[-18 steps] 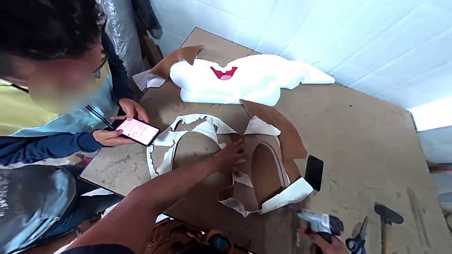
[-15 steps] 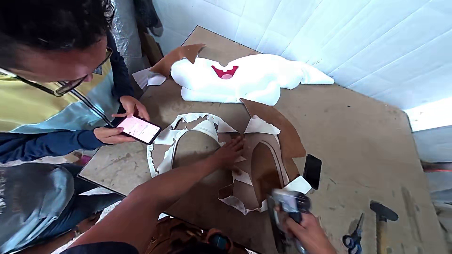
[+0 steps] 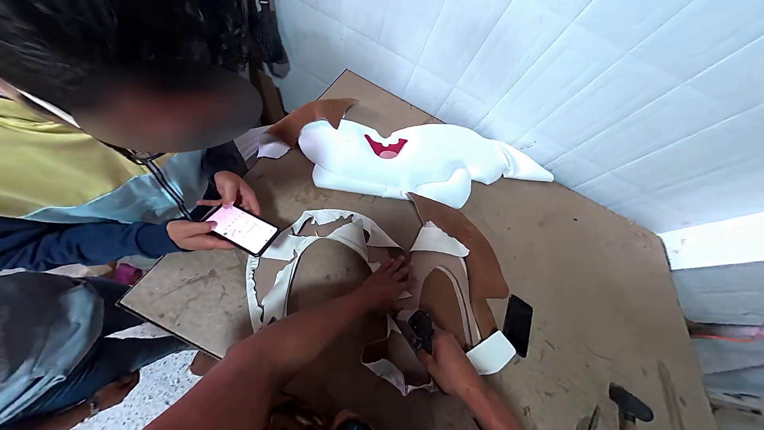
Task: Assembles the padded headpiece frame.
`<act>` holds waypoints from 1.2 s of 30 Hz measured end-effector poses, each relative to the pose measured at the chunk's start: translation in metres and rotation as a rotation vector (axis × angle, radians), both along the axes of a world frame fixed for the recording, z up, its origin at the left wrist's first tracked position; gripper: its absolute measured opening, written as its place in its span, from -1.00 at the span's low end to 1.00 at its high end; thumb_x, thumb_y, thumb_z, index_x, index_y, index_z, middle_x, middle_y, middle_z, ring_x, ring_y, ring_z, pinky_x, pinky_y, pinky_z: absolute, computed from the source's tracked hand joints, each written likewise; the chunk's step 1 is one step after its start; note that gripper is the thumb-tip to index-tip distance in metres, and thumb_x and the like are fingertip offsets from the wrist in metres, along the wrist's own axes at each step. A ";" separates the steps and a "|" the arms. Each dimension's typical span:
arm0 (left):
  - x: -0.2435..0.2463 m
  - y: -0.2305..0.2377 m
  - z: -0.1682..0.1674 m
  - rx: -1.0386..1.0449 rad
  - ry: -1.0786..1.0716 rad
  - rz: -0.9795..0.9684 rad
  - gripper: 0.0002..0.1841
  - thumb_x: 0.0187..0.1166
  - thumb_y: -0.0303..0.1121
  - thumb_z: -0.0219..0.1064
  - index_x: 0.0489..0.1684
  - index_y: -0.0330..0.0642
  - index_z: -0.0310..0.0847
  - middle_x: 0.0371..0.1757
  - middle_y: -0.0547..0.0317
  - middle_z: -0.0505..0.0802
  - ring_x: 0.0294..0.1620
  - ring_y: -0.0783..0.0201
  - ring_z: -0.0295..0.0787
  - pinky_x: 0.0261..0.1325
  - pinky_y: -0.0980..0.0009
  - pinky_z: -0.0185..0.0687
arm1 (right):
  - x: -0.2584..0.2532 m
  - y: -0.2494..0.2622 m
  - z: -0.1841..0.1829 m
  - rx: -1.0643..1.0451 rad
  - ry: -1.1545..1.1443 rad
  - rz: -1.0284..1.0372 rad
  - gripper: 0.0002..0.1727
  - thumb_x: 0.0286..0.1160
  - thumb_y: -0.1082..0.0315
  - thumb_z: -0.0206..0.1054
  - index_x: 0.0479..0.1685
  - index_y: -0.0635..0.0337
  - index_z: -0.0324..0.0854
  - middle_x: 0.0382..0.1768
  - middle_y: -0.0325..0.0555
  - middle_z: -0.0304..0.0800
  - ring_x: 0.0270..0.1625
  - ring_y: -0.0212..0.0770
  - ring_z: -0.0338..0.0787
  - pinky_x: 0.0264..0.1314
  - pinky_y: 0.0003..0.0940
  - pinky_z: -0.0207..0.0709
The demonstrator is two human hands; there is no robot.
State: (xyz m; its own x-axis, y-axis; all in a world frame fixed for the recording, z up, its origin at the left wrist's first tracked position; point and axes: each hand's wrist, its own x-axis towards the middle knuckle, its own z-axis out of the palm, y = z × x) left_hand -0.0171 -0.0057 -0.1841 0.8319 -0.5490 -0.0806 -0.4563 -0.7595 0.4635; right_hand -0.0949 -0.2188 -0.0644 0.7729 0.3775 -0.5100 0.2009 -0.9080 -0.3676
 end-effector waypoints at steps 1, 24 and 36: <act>0.001 0.000 0.004 -0.008 0.031 0.002 -0.12 0.47 0.28 0.36 0.88 0.51 0.08 0.98 0.19 -0.06 0.97 -0.08 -0.48 0.92 -0.18 -0.44 | -0.002 -0.003 0.001 0.005 -0.003 -0.004 -0.62 0.37 0.13 0.38 0.18 -0.05 0.67 -0.15 -0.25 0.86 -0.09 -0.25 0.86 0.03 -0.05 0.77; -0.030 0.001 0.032 -0.441 0.045 -0.540 -0.84 0.62 -0.38 0.38 -0.01 0.02 0.86 0.54 0.43 0.73 0.82 0.24 0.24 0.94 0.09 -0.09 | -0.053 -0.078 -0.017 0.159 0.042 -0.240 -0.63 0.31 0.12 0.45 0.12 -0.04 0.66 -0.27 -0.24 0.84 -0.25 -0.22 0.85 -0.08 -0.02 0.76; -0.054 0.004 0.012 -0.410 0.092 -0.490 -0.88 0.58 -0.30 0.43 -0.15 0.05 0.93 0.62 0.49 0.63 0.91 0.27 -0.02 0.99 0.05 -0.51 | -0.049 -0.083 -0.030 0.188 -0.002 -0.276 -0.68 0.23 0.16 0.47 0.01 -0.07 0.71 -0.30 -0.31 0.84 -0.30 -0.31 0.83 -0.15 -0.09 0.77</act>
